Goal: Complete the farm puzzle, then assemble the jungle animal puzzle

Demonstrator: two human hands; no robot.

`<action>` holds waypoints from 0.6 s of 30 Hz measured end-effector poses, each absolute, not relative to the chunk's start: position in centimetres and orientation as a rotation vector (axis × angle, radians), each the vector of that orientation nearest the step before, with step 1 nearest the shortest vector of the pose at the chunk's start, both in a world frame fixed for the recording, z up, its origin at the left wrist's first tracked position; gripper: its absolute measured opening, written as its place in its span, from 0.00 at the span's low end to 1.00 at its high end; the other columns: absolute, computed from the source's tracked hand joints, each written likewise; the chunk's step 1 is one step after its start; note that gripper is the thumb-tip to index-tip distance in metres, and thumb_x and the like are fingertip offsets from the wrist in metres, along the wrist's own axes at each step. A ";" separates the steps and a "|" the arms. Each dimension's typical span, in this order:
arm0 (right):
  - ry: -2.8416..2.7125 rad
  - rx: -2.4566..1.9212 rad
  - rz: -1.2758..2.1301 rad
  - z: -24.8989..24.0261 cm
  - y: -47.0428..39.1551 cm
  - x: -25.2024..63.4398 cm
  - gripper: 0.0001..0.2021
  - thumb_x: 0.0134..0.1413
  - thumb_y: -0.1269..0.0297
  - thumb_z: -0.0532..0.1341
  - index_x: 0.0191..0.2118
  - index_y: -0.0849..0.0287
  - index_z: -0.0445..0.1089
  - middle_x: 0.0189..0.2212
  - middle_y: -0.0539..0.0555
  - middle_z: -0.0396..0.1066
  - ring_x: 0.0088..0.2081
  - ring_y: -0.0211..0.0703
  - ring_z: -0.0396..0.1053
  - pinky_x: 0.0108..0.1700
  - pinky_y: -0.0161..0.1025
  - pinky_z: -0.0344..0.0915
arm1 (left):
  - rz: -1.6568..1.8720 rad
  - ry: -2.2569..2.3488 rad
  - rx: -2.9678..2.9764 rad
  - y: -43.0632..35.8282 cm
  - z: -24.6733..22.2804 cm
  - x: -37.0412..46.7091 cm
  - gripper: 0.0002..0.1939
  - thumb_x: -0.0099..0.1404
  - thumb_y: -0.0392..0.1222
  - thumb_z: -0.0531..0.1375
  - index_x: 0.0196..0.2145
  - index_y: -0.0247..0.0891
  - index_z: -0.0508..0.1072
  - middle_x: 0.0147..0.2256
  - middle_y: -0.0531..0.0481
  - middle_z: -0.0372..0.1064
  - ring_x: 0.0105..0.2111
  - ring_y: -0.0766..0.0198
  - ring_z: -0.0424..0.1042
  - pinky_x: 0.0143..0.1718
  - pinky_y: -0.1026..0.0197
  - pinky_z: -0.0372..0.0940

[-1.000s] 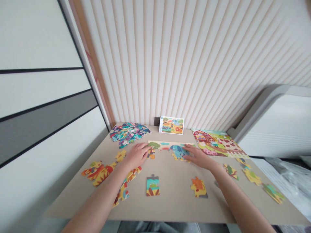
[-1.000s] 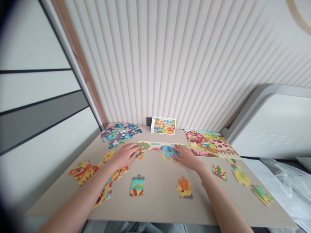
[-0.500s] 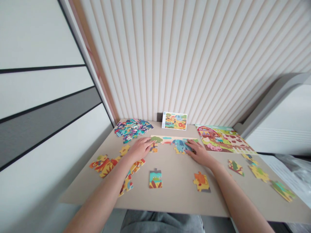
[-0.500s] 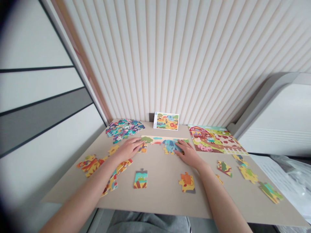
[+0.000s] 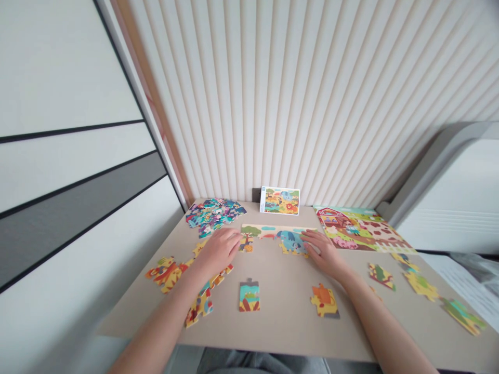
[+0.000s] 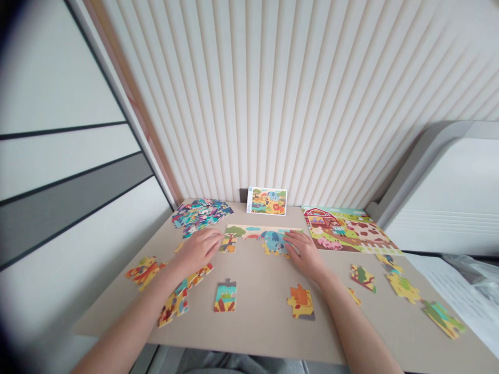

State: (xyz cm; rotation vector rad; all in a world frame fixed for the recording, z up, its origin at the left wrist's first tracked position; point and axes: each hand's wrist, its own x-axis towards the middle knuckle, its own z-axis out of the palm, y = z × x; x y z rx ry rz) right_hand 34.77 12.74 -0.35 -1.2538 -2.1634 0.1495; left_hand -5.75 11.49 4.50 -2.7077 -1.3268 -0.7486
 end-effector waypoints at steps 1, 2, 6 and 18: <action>-2.158 -1.255 0.155 -0.2 12.5 34.8 0.18 0.71 0.54 0.54 0.55 0.49 0.78 0.59 0.57 0.75 0.63 0.58 0.69 0.66 0.62 0.64 | -0.720 -1.303 -2.731 10.0 5.1 -5.4 0.14 0.75 0.37 0.53 0.49 0.44 0.78 0.47 0.46 0.76 0.49 0.55 0.74 0.57 0.48 0.67; -2.155 -1.256 0.160 -0.1 12.3 34.7 0.18 0.71 0.54 0.54 0.55 0.49 0.78 0.58 0.57 0.75 0.63 0.58 0.69 0.65 0.62 0.64 | -0.677 -1.271 -2.766 8.4 5.6 -5.0 0.13 0.75 0.37 0.54 0.47 0.44 0.78 0.45 0.46 0.76 0.47 0.55 0.75 0.56 0.49 0.68; -2.161 -1.237 0.151 0.0 11.9 34.5 0.17 0.72 0.56 0.54 0.54 0.48 0.79 0.58 0.56 0.76 0.63 0.57 0.69 0.65 0.61 0.64 | -0.562 -1.185 -2.858 1.5 4.0 -3.2 0.14 0.70 0.34 0.58 0.50 0.47 0.77 0.48 0.47 0.76 0.49 0.55 0.75 0.56 0.48 0.69; -2.214 -1.156 0.243 -0.1 11.6 33.3 0.16 0.71 0.57 0.55 0.53 0.47 0.79 0.58 0.56 0.76 0.62 0.57 0.69 0.65 0.62 0.65 | -0.855 -1.486 -2.588 -2.7 -2.3 -4.4 0.25 0.69 0.29 0.53 0.57 0.50 0.75 0.56 0.48 0.76 0.55 0.54 0.75 0.55 0.47 0.76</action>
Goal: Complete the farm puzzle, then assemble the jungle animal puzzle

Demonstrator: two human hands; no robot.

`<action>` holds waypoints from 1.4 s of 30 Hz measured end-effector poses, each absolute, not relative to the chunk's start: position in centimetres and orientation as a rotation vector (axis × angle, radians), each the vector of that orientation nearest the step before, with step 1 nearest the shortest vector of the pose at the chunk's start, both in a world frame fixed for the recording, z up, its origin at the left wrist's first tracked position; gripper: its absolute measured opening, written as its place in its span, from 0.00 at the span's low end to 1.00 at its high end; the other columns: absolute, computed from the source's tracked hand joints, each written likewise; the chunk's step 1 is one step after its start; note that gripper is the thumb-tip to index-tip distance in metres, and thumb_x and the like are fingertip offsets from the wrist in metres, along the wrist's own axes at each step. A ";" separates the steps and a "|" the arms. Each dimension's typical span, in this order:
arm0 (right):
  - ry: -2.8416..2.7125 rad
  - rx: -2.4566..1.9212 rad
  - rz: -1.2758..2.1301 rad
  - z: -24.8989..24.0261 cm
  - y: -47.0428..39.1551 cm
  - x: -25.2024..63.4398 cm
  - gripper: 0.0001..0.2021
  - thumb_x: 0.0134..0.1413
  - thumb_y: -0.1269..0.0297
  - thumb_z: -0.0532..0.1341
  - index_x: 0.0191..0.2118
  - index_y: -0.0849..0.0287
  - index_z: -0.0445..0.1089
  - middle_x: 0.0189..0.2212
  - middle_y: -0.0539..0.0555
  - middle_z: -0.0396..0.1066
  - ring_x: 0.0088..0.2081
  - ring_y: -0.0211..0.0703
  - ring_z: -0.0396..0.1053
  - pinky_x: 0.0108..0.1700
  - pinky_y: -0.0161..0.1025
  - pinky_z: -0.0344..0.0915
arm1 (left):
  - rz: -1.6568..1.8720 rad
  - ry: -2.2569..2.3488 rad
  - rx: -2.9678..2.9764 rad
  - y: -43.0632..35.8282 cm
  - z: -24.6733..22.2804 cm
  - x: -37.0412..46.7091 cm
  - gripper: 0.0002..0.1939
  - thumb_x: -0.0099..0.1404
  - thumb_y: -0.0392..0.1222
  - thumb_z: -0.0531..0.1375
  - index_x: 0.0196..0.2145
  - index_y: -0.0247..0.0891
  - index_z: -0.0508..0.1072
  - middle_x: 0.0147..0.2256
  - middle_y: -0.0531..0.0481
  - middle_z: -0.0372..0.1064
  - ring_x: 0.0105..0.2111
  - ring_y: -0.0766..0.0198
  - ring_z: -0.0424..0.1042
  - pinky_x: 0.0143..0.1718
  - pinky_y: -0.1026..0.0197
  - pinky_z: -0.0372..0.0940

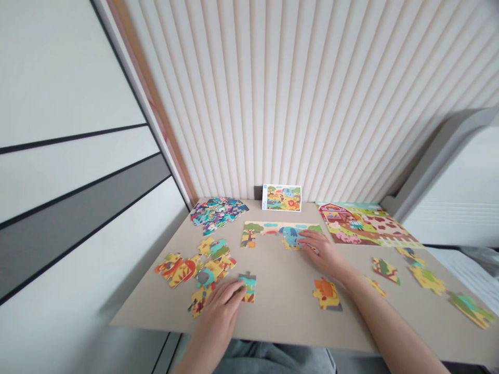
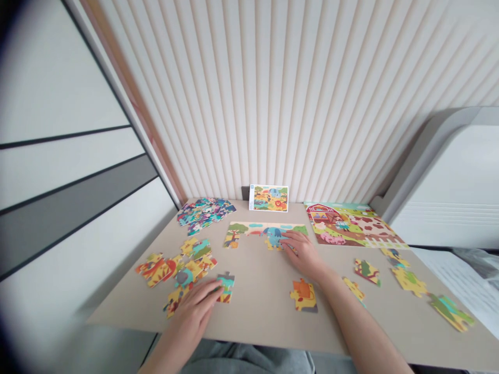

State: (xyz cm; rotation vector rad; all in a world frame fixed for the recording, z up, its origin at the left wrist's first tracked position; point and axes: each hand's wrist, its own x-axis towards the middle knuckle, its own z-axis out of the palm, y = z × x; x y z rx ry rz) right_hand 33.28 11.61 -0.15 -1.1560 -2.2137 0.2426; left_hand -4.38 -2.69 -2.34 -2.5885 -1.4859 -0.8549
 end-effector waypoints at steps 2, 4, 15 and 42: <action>-2.215 -1.148 0.236 -0.1 11.7 33.3 0.16 0.71 0.56 0.55 0.53 0.47 0.79 0.57 0.56 0.76 0.62 0.57 0.70 0.65 0.62 0.65 | -0.889 -1.544 -2.567 -2.8 -2.3 -4.4 0.25 0.70 0.29 0.53 0.58 0.49 0.75 0.56 0.47 0.75 0.56 0.53 0.75 0.56 0.46 0.75; -2.218 -1.141 0.223 -0.1 11.7 33.4 0.16 0.71 0.56 0.55 0.52 0.47 0.79 0.57 0.57 0.76 0.62 0.57 0.70 0.65 0.63 0.65 | -0.902 -1.582 -2.557 -3.1 -2.5 -4.3 0.25 0.70 0.29 0.53 0.59 0.49 0.75 0.57 0.47 0.75 0.57 0.53 0.74 0.58 0.45 0.74; -2.206 -1.121 0.196 -0.4 11.9 33.6 0.15 0.70 0.54 0.57 0.50 0.47 0.80 0.57 0.57 0.76 0.61 0.60 0.71 0.64 0.65 0.66 | -0.938 -1.691 -2.562 -3.8 -2.0 -3.6 0.24 0.70 0.29 0.53 0.58 0.48 0.74 0.58 0.47 0.73 0.61 0.54 0.70 0.64 0.46 0.69; -2.215 -1.142 0.211 0.2 11.3 33.3 0.15 0.71 0.56 0.56 0.50 0.48 0.80 0.57 0.58 0.76 0.61 0.58 0.70 0.64 0.62 0.66 | -0.686 -2.097 -2.020 -1.2 -2.8 -10.0 0.23 0.73 0.47 0.58 0.63 0.39 0.67 0.54 0.37 0.73 0.55 0.42 0.72 0.55 0.41 0.67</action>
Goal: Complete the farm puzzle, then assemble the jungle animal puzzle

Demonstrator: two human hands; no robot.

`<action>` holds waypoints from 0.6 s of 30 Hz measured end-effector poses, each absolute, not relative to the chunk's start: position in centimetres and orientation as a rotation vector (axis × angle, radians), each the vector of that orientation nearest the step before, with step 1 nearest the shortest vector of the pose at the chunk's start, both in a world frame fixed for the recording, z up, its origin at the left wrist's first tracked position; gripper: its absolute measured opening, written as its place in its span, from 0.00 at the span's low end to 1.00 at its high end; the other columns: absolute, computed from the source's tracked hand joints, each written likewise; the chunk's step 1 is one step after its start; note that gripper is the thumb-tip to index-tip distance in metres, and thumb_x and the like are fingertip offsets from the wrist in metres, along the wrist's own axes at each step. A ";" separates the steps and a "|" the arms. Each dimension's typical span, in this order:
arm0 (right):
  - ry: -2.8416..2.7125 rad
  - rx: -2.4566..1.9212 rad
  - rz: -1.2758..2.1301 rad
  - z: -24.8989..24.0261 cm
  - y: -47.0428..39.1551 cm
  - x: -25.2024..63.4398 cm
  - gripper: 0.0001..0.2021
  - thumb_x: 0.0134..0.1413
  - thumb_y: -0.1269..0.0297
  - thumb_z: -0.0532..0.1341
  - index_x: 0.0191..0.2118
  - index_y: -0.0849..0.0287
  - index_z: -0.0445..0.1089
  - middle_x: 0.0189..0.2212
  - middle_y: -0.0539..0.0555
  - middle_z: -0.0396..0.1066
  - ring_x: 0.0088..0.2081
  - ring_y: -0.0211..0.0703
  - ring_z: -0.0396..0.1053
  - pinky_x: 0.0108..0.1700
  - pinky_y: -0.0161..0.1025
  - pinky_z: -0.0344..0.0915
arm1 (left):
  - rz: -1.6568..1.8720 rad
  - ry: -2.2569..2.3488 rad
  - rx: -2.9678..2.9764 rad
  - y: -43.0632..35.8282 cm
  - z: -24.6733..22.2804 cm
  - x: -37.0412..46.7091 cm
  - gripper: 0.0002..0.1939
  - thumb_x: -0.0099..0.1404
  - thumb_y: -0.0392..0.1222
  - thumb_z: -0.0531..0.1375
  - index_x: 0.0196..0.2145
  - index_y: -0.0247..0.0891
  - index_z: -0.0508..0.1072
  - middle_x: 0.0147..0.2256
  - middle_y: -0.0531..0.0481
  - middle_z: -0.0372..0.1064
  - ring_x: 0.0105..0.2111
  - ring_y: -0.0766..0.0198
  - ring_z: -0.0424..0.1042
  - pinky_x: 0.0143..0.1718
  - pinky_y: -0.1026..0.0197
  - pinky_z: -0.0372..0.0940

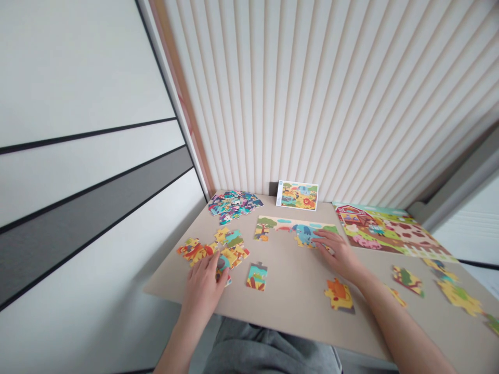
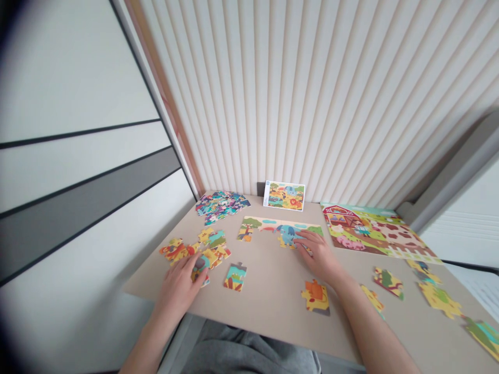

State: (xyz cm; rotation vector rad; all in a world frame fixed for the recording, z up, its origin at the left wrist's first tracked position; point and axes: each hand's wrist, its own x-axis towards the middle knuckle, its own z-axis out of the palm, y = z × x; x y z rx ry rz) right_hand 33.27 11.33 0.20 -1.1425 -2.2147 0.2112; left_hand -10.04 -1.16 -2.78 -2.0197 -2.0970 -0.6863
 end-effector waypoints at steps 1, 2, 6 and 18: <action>-2.215 -1.145 0.207 0.2 11.3 33.3 0.15 0.71 0.56 0.56 0.50 0.48 0.80 0.57 0.58 0.76 0.61 0.58 0.70 0.64 0.62 0.66 | -0.686 -2.105 -2.021 -1.1 -2.7 -10.1 0.23 0.73 0.47 0.58 0.62 0.38 0.68 0.53 0.37 0.74 0.54 0.42 0.72 0.55 0.41 0.67; -2.216 -1.145 0.203 0.2 11.4 33.4 0.15 0.71 0.56 0.56 0.50 0.49 0.80 0.57 0.58 0.76 0.61 0.58 0.71 0.64 0.62 0.66 | -0.692 -2.108 -2.022 -1.0 -2.6 -10.1 0.23 0.72 0.47 0.58 0.62 0.38 0.68 0.52 0.37 0.74 0.53 0.42 0.73 0.55 0.41 0.67; -2.206 -1.121 0.199 0.6 11.3 33.1 0.15 0.71 0.56 0.56 0.50 0.49 0.80 0.56 0.59 0.77 0.60 0.58 0.71 0.63 0.62 0.66 | -0.826 -2.037 -2.005 -0.9 -1.8 -9.3 0.25 0.72 0.50 0.59 0.62 0.40 0.69 0.53 0.37 0.73 0.54 0.42 0.72 0.56 0.42 0.67; -1.994 -0.905 1.204 4.1 6.8 23.3 0.24 0.69 0.48 0.60 0.64 0.54 0.69 0.42 0.56 0.79 0.42 0.46 0.75 0.48 0.45 0.72 | -1.209 -1.757 -2.084 -0.6 1.8 2.6 0.34 0.70 0.49 0.64 0.68 0.40 0.60 0.53 0.37 0.72 0.52 0.47 0.73 0.53 0.45 0.70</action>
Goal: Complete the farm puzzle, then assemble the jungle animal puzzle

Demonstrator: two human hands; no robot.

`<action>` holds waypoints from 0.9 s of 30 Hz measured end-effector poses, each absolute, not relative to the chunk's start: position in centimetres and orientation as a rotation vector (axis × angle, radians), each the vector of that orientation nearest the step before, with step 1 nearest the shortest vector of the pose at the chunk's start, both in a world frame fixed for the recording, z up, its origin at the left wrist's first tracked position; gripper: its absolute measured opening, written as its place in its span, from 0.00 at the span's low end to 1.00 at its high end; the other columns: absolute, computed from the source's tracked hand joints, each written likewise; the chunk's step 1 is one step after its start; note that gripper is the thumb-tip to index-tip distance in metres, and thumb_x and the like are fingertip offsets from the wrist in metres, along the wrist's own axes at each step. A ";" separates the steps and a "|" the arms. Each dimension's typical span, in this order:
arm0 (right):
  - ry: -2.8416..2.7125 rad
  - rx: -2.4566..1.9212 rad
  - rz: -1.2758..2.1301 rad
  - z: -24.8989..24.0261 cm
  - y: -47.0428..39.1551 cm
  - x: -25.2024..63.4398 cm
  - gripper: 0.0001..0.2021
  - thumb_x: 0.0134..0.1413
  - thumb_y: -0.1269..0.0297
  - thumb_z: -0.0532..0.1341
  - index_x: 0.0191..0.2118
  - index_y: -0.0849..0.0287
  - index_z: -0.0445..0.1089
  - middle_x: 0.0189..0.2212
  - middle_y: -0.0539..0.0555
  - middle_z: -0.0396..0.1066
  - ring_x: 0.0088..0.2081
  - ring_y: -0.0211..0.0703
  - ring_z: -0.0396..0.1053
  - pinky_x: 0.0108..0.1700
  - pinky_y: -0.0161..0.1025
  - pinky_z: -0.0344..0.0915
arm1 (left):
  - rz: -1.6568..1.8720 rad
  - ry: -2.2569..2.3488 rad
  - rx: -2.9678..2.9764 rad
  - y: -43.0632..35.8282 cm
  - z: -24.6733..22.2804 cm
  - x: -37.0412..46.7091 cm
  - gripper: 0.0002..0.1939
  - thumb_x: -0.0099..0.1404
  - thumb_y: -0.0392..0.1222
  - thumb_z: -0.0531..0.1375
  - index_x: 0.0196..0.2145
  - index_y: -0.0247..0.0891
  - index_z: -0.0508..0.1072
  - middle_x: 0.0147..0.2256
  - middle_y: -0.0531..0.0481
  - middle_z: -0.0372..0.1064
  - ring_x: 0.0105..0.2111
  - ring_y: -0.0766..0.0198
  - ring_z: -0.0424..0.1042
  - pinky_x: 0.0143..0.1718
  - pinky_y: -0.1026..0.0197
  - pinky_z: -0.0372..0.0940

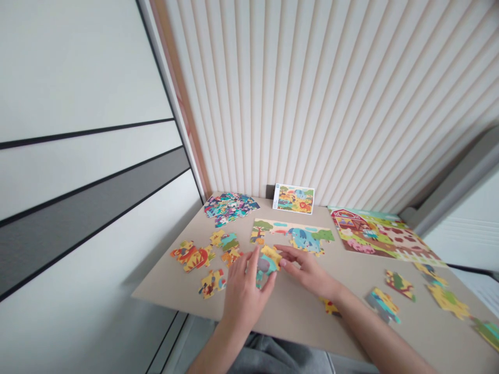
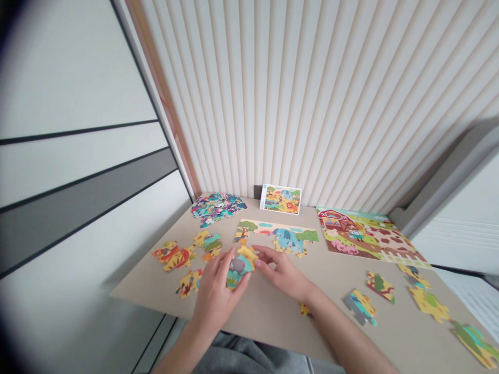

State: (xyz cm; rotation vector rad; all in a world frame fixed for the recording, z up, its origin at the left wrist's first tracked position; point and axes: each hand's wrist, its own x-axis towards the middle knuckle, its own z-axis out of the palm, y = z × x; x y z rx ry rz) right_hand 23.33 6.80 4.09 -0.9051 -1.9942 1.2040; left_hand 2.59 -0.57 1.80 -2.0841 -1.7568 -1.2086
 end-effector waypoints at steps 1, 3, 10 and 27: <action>-1.952 -0.891 1.247 4.1 6.7 22.7 0.25 0.68 0.48 0.60 0.64 0.55 0.68 0.38 0.54 0.77 0.39 0.44 0.74 0.45 0.43 0.72 | -1.224 -1.769 -2.058 -0.5 1.8 3.1 0.34 0.70 0.50 0.64 0.68 0.40 0.61 0.53 0.37 0.71 0.52 0.47 0.73 0.53 0.46 0.71; -1.871 -0.896 1.288 3.7 6.8 22.1 0.27 0.67 0.47 0.61 0.63 0.58 0.68 0.32 0.50 0.73 0.33 0.40 0.70 0.38 0.39 0.69 | -1.240 -1.778 -2.029 -0.5 1.7 3.6 0.34 0.70 0.51 0.64 0.68 0.40 0.61 0.53 0.36 0.71 0.51 0.47 0.74 0.51 0.47 0.72; -1.860 -1.131 1.122 1.4 7.8 23.1 0.24 0.65 0.52 0.60 0.60 0.61 0.72 0.26 0.46 0.64 0.28 0.37 0.61 0.34 0.37 0.60 | -1.092 -1.738 -2.191 -1.2 -1.0 -0.4 0.25 0.73 0.47 0.60 0.65 0.41 0.66 0.54 0.38 0.73 0.54 0.48 0.73 0.54 0.47 0.70; -2.058 -1.199 1.214 1.2 7.0 23.7 0.23 0.66 0.54 0.59 0.61 0.60 0.73 0.27 0.47 0.66 0.28 0.37 0.59 0.32 0.35 0.56 | -0.920 -1.868 -2.364 -2.1 -0.3 -1.6 0.10 0.72 0.36 0.58 0.48 0.44 0.76 0.47 0.45 0.75 0.49 0.52 0.74 0.52 0.46 0.69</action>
